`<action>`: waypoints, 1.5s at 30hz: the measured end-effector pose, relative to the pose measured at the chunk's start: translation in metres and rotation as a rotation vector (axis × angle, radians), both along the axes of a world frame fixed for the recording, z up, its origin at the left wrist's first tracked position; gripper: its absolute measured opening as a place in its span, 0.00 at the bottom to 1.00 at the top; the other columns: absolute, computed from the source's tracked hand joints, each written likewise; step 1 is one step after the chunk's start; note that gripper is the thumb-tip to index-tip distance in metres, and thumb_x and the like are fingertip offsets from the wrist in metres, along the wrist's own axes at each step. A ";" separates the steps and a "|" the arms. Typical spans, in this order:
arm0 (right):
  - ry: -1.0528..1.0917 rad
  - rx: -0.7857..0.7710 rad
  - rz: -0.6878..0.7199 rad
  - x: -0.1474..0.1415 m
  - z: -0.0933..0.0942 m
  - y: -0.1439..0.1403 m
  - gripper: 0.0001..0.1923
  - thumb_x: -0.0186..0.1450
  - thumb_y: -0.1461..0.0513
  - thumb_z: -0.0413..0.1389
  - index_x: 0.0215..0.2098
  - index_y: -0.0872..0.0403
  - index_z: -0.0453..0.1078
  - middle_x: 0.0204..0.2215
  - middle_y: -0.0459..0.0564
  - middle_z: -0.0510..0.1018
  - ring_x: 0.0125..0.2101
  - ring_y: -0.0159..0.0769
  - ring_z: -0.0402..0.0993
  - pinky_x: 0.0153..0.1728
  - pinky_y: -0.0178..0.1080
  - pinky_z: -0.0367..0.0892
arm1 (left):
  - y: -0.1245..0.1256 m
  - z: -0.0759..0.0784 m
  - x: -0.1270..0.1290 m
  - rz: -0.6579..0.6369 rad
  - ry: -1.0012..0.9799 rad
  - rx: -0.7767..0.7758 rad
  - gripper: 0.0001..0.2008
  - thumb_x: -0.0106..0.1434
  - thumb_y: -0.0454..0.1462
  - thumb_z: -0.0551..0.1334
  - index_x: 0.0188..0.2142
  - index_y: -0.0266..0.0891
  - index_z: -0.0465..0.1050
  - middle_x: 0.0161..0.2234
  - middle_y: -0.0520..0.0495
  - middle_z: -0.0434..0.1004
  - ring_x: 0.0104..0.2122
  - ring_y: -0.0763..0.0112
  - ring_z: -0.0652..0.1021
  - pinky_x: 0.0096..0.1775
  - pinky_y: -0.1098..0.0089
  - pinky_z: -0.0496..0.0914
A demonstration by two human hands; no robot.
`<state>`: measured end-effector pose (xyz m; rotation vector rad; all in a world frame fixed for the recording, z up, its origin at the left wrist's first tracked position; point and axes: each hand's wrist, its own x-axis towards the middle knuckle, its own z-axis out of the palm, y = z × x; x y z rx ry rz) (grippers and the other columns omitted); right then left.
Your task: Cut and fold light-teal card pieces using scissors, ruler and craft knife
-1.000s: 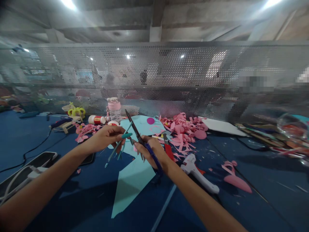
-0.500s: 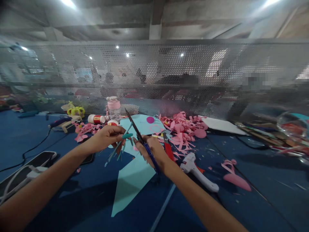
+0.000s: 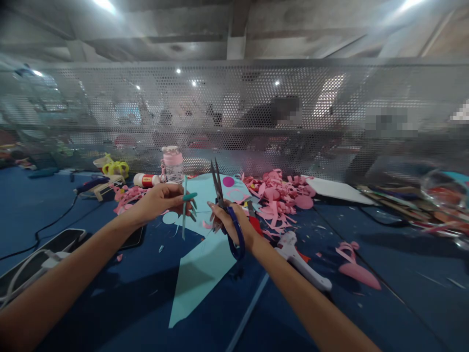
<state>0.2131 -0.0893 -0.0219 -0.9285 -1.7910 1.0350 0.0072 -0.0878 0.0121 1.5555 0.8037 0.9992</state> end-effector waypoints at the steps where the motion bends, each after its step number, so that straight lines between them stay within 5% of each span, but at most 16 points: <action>1: -0.003 -0.018 0.013 0.000 0.001 0.000 0.23 0.60 0.46 0.49 0.19 0.55 0.63 0.15 0.44 0.66 0.18 0.28 0.64 0.23 0.33 0.62 | 0.001 0.000 0.000 0.004 0.003 -0.003 0.13 0.50 0.44 0.67 0.26 0.37 0.71 0.23 0.48 0.76 0.23 0.72 0.78 0.30 0.71 0.72; 10: -0.233 0.057 0.006 -0.001 0.012 -0.012 0.20 0.60 0.47 0.51 0.22 0.54 0.63 0.15 0.42 0.66 0.17 0.28 0.63 0.20 0.33 0.58 | -0.006 0.006 -0.003 -0.056 0.149 0.063 0.13 0.52 0.45 0.65 0.27 0.36 0.71 0.22 0.51 0.73 0.20 0.76 0.75 0.24 0.76 0.69; 45: -0.333 0.010 0.080 0.003 0.021 -0.016 0.21 0.61 0.47 0.50 0.21 0.55 0.61 0.14 0.41 0.63 0.16 0.26 0.61 0.19 0.31 0.56 | -0.004 0.014 -0.019 -0.149 0.386 0.116 0.09 0.57 0.39 0.60 0.32 0.35 0.74 0.23 0.52 0.73 0.18 0.81 0.69 0.24 0.77 0.64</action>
